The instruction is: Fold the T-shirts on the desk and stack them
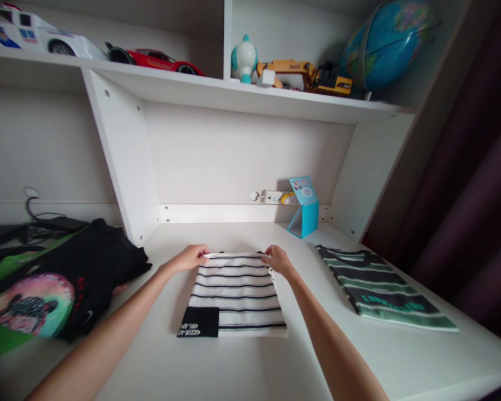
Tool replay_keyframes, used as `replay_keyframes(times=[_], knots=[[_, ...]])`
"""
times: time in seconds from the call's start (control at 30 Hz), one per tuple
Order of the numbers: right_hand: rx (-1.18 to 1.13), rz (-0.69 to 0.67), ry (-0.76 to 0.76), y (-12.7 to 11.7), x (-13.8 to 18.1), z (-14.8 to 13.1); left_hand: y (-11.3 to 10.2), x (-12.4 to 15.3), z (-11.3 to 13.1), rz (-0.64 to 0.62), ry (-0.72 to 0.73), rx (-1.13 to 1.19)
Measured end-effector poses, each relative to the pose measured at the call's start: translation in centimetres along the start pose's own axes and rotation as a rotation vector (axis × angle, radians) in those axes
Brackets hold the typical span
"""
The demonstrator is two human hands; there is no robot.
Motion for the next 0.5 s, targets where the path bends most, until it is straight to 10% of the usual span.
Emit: replay_keyframes(times=[0.2,0.3,0.37,0.5], knots=[[-0.184,0.399,-0.157,-10.8,2.6,-4.1,-7.0,0.4,7.7,0.371,0.151,0.416],[-0.227,0.575,-0.304,-14.2,7.8,-6.8,-8.6,0.9,9.3,0.276,0.181,0.431],[-0.228,0.451,-0.398,-14.6,11.4,-8.4,-8.2,1.1,8.4,0.086,0.191,0.359],[-0.263,-0.211,-0.427,-12.3,15.4,-9.2,-6.0,1.3,4.8,-0.260,0.027,-0.037]])
Point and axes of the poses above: each hand's wrist, its own x-axis away from the middle knuckle, its own y-axis out of the palm, z = x × y, the point moved 2 cm from there along -x, towards the middle knuckle, and after that the axes turned 11 degrees about z, right-handed, at the moved point
